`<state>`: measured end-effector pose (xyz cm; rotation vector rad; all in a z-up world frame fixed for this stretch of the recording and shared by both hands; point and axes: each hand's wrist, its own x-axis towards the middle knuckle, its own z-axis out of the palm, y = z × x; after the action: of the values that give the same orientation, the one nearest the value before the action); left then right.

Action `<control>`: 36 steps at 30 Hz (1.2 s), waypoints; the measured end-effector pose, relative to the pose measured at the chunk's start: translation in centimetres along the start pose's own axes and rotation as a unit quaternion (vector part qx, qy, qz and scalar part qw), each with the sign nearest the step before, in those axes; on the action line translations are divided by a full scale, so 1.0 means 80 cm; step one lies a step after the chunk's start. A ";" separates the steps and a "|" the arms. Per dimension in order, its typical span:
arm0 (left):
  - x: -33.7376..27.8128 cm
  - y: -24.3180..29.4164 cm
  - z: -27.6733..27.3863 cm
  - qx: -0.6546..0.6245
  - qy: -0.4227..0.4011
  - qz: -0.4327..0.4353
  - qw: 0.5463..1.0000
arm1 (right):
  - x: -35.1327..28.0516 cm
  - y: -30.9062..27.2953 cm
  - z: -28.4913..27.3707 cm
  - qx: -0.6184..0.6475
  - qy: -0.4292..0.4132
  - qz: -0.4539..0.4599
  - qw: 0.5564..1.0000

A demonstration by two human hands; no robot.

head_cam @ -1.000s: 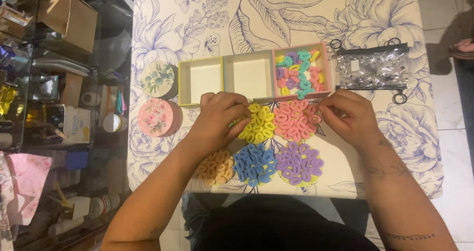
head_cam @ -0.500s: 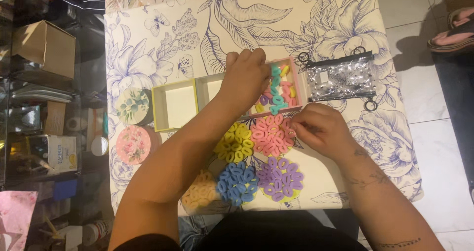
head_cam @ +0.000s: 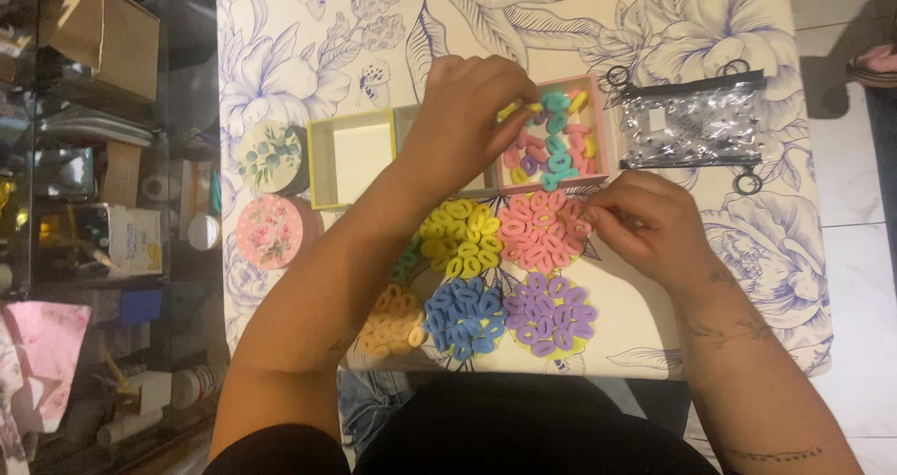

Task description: The person sorts colorful foam flower-shaped craft items by color into a small pink box with compartments. They pick up items from piles on the table and place them into the box, working with both hands.

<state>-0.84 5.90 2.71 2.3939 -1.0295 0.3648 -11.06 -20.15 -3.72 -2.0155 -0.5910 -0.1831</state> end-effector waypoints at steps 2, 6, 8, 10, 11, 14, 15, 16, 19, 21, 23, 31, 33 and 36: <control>-0.027 0.015 -0.035 -0.026 0.012 -0.025 0.999 | -0.003 0.004 0.002 0.000 -0.001 0.000 1.000; -0.103 0.035 -0.066 -0.059 -0.026 -0.125 0.990 | -0.006 0.006 0.005 0.009 0.002 -0.004 1.000; -0.138 0.040 -0.065 -0.067 -0.053 -0.128 0.988 | -0.005 0.006 0.006 -0.008 -0.003 -0.013 1.000; -0.167 0.042 -0.063 -0.075 -0.082 -0.131 0.985 | -0.005 0.006 0.007 -0.024 -0.007 -0.021 0.999; -0.177 0.041 -0.061 -0.054 -0.075 -0.111 0.990 | -0.005 0.006 0.007 -0.027 -0.007 -0.015 0.999; -0.191 0.046 -0.057 -0.046 -0.076 -0.104 0.991 | -0.010 0.012 0.007 -0.034 0.005 0.000 0.999; -0.192 0.049 -0.056 -0.057 -0.084 -0.118 0.988 | -0.012 0.015 0.007 -0.037 0.017 0.008 0.999; -0.195 0.046 -0.050 -0.059 -0.083 -0.117 0.988 | -0.013 0.017 0.007 -0.039 0.017 0.009 0.999; -0.202 0.041 -0.033 -0.036 -0.088 -0.125 0.988 | -0.015 0.023 0.008 -0.042 0.023 0.037 0.998; -0.201 0.040 -0.027 -0.033 -0.094 -0.124 0.987 | -0.013 0.027 0.010 -0.030 0.023 0.019 0.999; -0.205 0.036 -0.020 -0.025 -0.097 -0.120 0.988 | -0.012 0.026 0.009 -0.032 0.018 0.021 0.999; -0.189 0.037 -0.036 -0.023 -0.086 -0.119 0.989 | -0.010 0.019 0.010 -0.024 0.015 0.032 0.999; -0.175 0.039 -0.045 -0.044 -0.071 -0.123 0.989 | -0.010 0.019 0.010 -0.032 0.010 0.024 0.999; -0.140 0.039 -0.047 -0.030 -0.071 -0.147 0.986 | -0.003 0.015 0.009 0.015 0.023 0.029 0.999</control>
<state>-10.88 12.80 2.12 2.4984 -0.7169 0.0566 -10.82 -20.08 -5.09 -1.9916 -0.5040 -0.1835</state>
